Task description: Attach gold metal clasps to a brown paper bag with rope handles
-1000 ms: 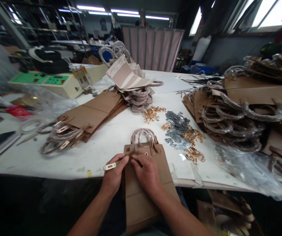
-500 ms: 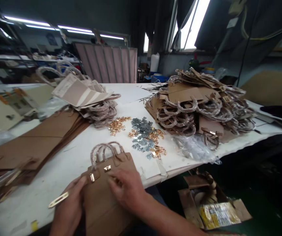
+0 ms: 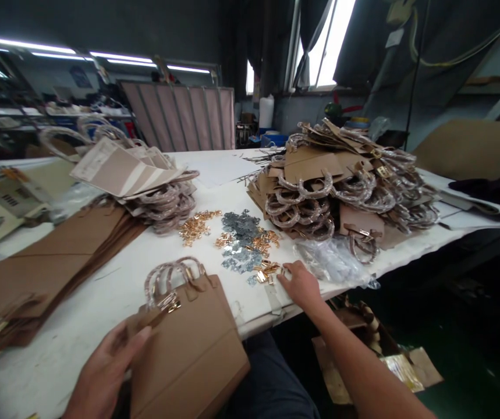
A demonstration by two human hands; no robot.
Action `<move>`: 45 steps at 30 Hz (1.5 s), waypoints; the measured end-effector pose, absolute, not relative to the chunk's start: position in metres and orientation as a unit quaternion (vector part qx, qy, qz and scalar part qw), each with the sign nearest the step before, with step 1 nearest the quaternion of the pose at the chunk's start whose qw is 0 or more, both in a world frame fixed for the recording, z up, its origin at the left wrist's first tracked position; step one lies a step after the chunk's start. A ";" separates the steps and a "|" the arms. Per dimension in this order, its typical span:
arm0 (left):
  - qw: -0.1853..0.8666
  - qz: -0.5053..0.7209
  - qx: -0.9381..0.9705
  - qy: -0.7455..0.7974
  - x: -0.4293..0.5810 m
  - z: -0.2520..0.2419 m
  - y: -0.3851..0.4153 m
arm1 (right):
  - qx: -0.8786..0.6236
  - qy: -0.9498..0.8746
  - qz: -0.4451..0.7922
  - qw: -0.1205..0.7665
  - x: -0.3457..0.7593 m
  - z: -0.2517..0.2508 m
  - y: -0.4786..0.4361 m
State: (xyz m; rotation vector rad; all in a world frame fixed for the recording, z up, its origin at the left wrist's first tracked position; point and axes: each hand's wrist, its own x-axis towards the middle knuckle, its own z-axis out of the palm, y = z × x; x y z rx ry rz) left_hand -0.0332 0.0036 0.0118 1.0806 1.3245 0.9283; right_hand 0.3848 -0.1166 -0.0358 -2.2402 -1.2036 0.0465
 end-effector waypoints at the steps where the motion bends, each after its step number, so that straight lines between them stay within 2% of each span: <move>1: 0.548 0.389 0.468 0.574 -0.034 0.012 0.004 | -0.844 -0.450 0.017 0.290 0.384 -0.035 -0.114; 7: 0.344 0.394 0.587 0.618 -0.044 0.012 0.004 | -0.848 -0.433 0.025 0.304 0.380 -0.035 -0.115; 11: 0.136 0.420 0.740 0.507 -0.036 0.030 0.004 | -0.851 -0.400 0.062 0.333 0.375 -0.038 -0.124; 13: 0.069 0.401 0.802 0.438 -0.025 0.043 0.005 | -0.833 -0.400 0.075 0.373 0.372 -0.035 -0.127; 17: 0.049 0.313 0.881 0.350 0.003 0.059 0.018 | -0.796 -0.367 0.080 0.475 0.346 -0.011 -0.126; 20: 0.051 0.211 0.927 0.306 0.024 0.061 0.037 | -0.743 -0.372 0.158 0.534 0.295 0.011 -0.116; 23: 0.057 0.122 0.952 0.275 0.040 0.062 0.057 | -0.646 -0.464 0.259 0.548 0.234 0.023 -0.095; 27: 0.059 0.071 0.970 0.226 0.049 0.072 0.073 | -0.586 -0.508 0.305 0.553 0.183 0.016 -0.063; 29: 0.079 0.063 0.975 0.199 0.052 0.078 0.077 | -0.587 -0.510 0.299 0.554 0.175 0.007 -0.051; 31: 0.143 0.057 0.968 0.199 0.057 0.083 0.079 | -0.591 -0.513 0.288 0.553 0.174 -0.001 -0.046; 37: 0.295 0.091 0.911 0.275 0.073 0.087 0.081 | -0.602 -0.508 0.274 0.551 0.176 -0.002 -0.049; 42: 0.564 0.129 0.750 0.319 0.065 0.088 0.076 | -0.562 -0.577 0.210 0.554 0.169 -0.007 -0.053; 45: 0.604 0.168 0.709 0.323 0.057 0.084 0.072 | -0.540 -0.590 0.200 0.566 0.168 -0.009 -0.053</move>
